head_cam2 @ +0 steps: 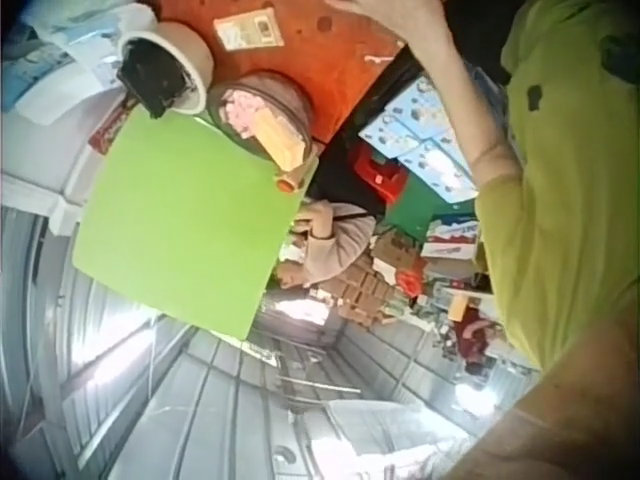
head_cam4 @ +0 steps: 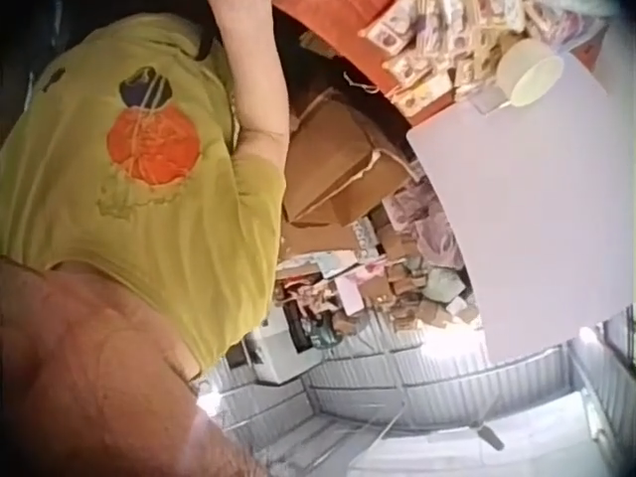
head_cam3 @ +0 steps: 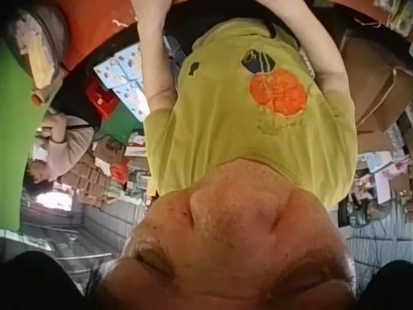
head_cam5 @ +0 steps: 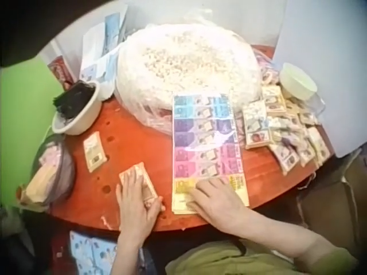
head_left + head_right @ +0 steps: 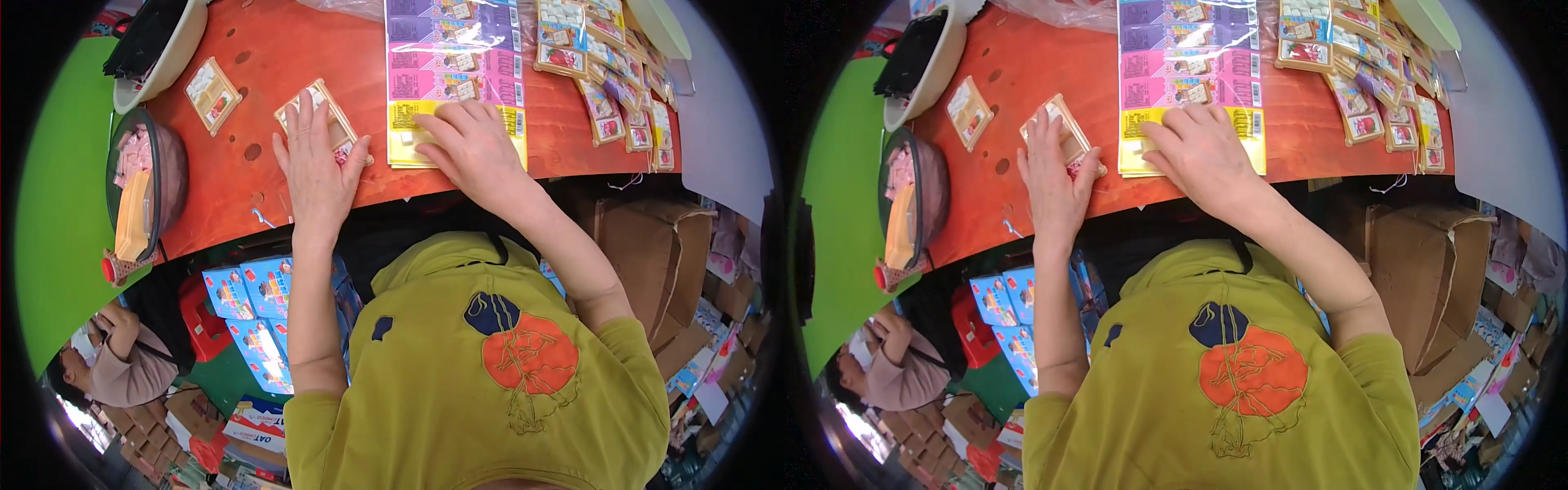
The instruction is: Applying labels and stickers to small plastic trays filled with items.
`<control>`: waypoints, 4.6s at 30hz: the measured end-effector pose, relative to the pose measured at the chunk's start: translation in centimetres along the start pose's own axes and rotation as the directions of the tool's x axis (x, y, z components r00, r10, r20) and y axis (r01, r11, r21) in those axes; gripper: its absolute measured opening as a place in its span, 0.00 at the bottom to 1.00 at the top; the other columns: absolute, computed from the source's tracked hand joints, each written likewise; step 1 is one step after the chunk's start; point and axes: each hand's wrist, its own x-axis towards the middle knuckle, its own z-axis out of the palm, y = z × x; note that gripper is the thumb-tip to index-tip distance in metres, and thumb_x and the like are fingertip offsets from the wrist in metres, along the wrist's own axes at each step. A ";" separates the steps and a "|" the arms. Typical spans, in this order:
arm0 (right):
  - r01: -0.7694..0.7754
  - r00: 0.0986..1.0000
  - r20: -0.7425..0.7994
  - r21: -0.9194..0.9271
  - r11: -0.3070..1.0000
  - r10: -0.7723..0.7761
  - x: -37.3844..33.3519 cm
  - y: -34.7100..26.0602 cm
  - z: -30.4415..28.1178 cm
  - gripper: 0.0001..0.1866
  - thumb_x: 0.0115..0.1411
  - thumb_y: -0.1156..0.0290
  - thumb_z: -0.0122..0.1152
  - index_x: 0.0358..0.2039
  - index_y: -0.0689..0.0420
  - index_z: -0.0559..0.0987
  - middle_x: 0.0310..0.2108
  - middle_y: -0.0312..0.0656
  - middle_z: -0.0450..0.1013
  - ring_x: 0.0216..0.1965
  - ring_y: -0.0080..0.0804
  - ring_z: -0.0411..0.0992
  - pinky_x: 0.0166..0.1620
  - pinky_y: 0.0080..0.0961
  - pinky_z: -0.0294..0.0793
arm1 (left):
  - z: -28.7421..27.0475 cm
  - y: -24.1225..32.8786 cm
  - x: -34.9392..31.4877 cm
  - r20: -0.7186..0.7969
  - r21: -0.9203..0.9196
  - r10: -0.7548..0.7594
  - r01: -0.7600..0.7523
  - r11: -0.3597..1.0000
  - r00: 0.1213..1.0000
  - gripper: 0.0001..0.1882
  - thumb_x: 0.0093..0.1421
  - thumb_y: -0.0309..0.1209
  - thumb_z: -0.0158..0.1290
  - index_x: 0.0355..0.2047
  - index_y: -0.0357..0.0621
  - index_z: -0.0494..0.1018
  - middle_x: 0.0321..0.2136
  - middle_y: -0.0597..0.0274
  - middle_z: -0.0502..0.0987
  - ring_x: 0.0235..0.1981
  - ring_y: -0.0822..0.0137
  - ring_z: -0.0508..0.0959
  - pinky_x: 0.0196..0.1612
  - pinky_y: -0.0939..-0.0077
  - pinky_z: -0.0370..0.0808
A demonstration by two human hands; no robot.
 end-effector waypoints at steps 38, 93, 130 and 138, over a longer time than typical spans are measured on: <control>-0.434 0.900 0.185 0.452 0.780 0.394 7.2 6.1 -3.9 0.16 0.68 0.65 0.55 0.48 0.63 0.79 0.36 0.42 0.77 0.36 0.29 0.77 0.43 0.27 0.77 | 0.2 3.5 0.8 -0.378 -0.373 -0.027 -0.125 0.919 0.925 0.14 0.56 0.24 0.60 0.43 0.34 0.75 0.46 0.45 0.73 0.49 0.46 0.73 0.53 0.55 0.71; 0.011 0.992 0.112 0.408 0.913 -0.062 -5.9 -0.7 -1.7 0.05 0.56 0.76 0.62 0.31 0.67 0.79 0.31 0.46 0.76 0.33 0.43 0.76 0.36 0.34 0.76 | 2.1 11.1 -8.4 0.453 -0.845 -0.376 0.523 0.106 0.808 0.07 0.63 0.24 0.59 0.40 0.35 0.80 0.27 0.68 0.79 0.23 0.82 0.74 0.26 0.86 0.74; -0.455 0.810 0.233 0.829 0.325 0.539 -5.3 1.4 -2.3 0.10 0.68 0.69 0.55 0.41 0.62 0.77 0.33 0.33 0.74 0.33 0.17 0.72 0.39 0.16 0.72 | 2.0 10.2 -8.8 0.630 -0.764 -0.426 0.617 -0.189 0.650 0.09 0.59 0.21 0.59 0.39 0.28 0.77 0.27 0.56 0.80 0.20 0.72 0.77 0.21 0.82 0.75; 0.191 0.617 -0.205 0.976 0.107 0.760 -8.2 11.1 -13.2 0.14 0.68 0.68 0.52 0.49 0.63 0.76 0.48 0.42 0.76 0.52 0.31 0.72 0.58 0.31 0.69 | 0.9 11.7 -6.5 0.540 -0.828 -0.474 0.541 -0.151 0.695 0.12 0.60 0.20 0.58 0.43 0.26 0.73 0.26 0.55 0.80 0.20 0.68 0.79 0.20 0.81 0.77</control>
